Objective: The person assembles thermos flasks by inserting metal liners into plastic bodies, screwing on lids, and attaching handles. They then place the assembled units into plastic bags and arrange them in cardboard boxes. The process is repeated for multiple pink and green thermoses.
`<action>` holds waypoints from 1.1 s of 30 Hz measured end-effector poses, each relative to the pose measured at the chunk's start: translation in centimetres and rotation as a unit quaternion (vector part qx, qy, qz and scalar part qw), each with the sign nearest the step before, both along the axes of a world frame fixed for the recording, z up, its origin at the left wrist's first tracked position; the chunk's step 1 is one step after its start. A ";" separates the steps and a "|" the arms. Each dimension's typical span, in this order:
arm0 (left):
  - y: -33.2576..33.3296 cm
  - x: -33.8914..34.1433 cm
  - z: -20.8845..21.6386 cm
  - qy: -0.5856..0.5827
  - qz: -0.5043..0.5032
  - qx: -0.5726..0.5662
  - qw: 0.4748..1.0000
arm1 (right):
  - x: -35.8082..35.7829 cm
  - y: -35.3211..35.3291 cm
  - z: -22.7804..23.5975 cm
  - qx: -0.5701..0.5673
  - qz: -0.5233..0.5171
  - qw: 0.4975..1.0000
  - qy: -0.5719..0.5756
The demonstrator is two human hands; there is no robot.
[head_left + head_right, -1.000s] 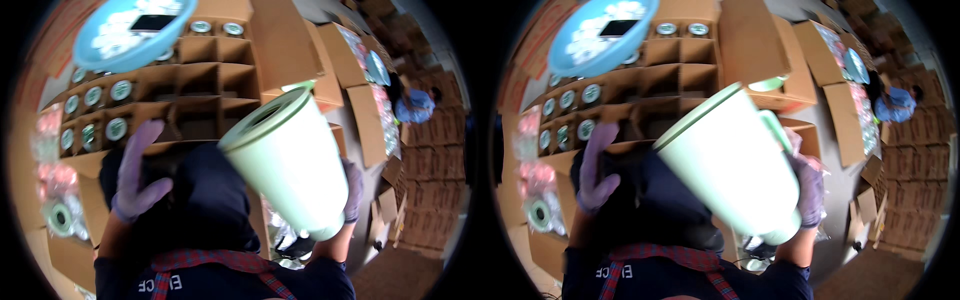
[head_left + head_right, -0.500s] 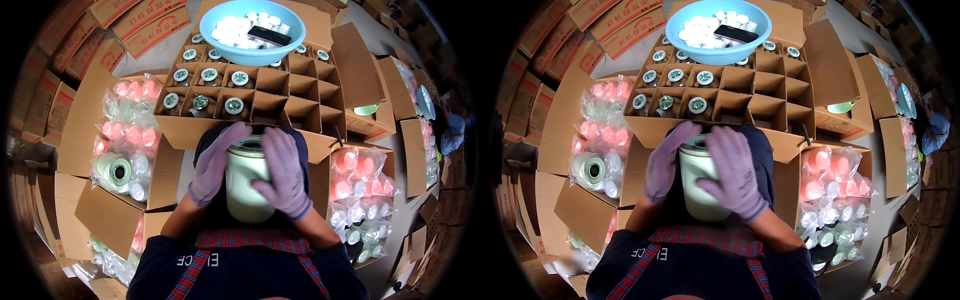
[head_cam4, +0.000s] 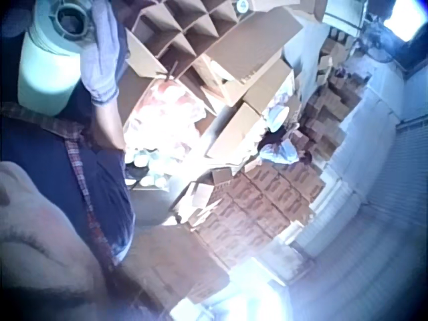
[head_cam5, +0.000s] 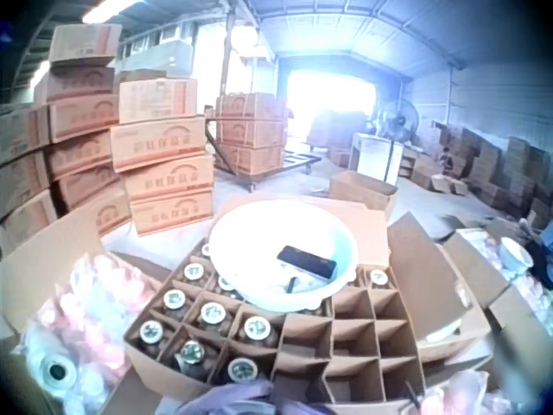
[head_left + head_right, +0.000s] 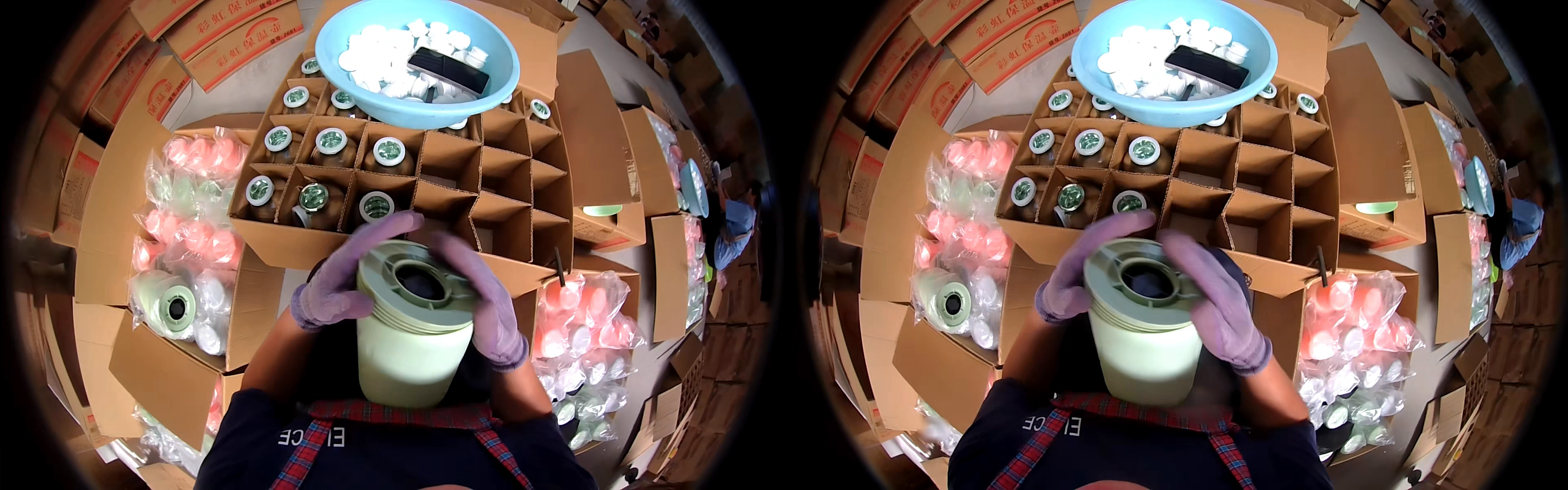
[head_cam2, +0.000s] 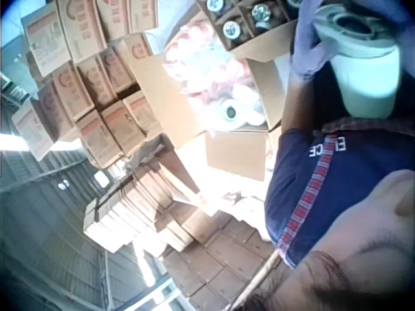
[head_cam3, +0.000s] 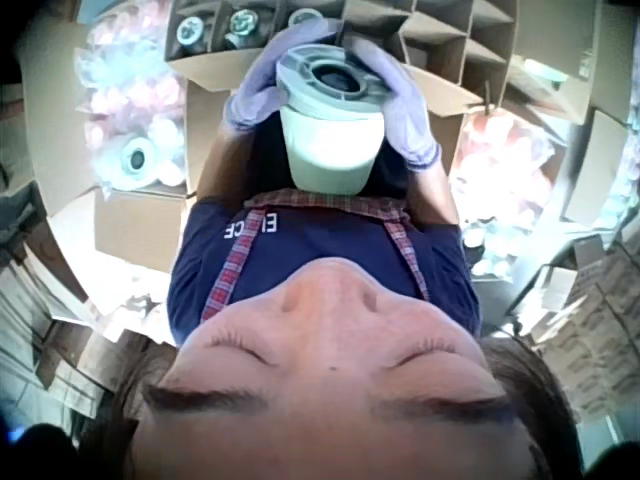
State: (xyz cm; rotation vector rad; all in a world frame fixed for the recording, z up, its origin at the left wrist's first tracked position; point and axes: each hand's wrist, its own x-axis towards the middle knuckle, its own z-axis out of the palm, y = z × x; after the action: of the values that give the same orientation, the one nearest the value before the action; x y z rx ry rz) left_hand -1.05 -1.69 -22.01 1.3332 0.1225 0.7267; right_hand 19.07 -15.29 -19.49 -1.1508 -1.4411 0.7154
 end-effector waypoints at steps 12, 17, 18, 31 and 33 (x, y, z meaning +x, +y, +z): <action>2.1 6.3 2.8 0.131 0.161 -0.146 0.967 | 3.2 4.2 3.8 -0.176 0.167 0.923 0.298; 3.5 5.2 2.1 0.197 -0.006 -0.148 0.969 | 3.0 4.9 6.2 -0.092 0.113 0.984 0.106; 3.8 5.0 1.7 0.179 -0.005 -0.181 0.967 | 3.4 5.4 6.1 -0.114 0.099 0.968 0.199; 3.4 5.8 1.3 0.062 0.306 -0.023 0.950 | 2.4 11.3 1.6 -0.140 -0.050 0.976 -0.157; 3.1 5.9 1.3 0.043 0.327 -0.012 0.944 | 2.8 11.5 1.6 -0.210 -0.073 0.971 -0.086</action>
State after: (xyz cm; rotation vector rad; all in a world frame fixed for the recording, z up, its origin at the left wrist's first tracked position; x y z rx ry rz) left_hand 4.89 1.36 -20.73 1.3021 0.6664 1.2170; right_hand 21.87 -3.77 -17.94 -1.6638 -1.3622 0.8583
